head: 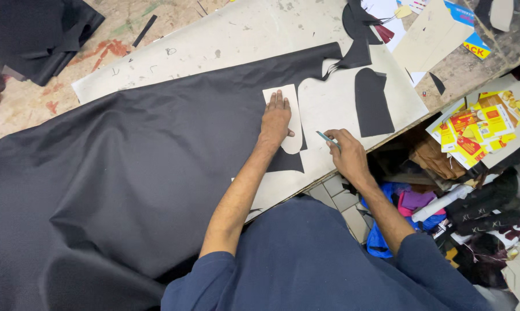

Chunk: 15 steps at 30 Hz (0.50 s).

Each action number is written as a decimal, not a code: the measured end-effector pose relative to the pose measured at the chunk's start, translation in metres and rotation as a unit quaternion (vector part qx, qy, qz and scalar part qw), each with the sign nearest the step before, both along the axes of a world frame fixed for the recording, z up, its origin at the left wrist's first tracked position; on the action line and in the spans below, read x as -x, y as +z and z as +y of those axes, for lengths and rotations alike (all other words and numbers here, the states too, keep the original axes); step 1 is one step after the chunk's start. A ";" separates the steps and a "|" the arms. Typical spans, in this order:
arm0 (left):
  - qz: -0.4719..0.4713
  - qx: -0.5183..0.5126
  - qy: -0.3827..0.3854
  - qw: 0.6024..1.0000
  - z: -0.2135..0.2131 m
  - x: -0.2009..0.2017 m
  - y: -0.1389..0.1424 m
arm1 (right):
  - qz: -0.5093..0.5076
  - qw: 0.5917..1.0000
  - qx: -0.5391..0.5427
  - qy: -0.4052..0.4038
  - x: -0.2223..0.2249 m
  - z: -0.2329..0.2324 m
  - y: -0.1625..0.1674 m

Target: The person places a paper pattern on a large piece of black fabric, traces its outline with a pen, and cuts along the traced line. They repeat this process for multiple pattern pieces, then stack and fold the cut fabric pieces on the table.

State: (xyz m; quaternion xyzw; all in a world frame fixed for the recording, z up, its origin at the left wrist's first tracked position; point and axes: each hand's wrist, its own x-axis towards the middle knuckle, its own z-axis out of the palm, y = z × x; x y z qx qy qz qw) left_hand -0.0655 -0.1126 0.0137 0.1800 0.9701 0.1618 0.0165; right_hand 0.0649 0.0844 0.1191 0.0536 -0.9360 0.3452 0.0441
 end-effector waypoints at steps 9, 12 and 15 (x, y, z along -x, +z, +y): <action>0.008 0.007 -0.002 1.000 -0.001 0.001 -0.005 | 0.006 1.000 0.006 -0.026 0.009 -0.002 -0.016; 0.008 -0.003 -0.002 1.000 -0.003 -0.001 -0.001 | 0.006 0.999 0.030 -0.028 0.004 -0.004 -0.021; 0.016 -0.019 -0.006 1.000 -0.008 -0.004 0.005 | 0.003 0.998 0.051 -0.037 -0.002 -0.002 -0.024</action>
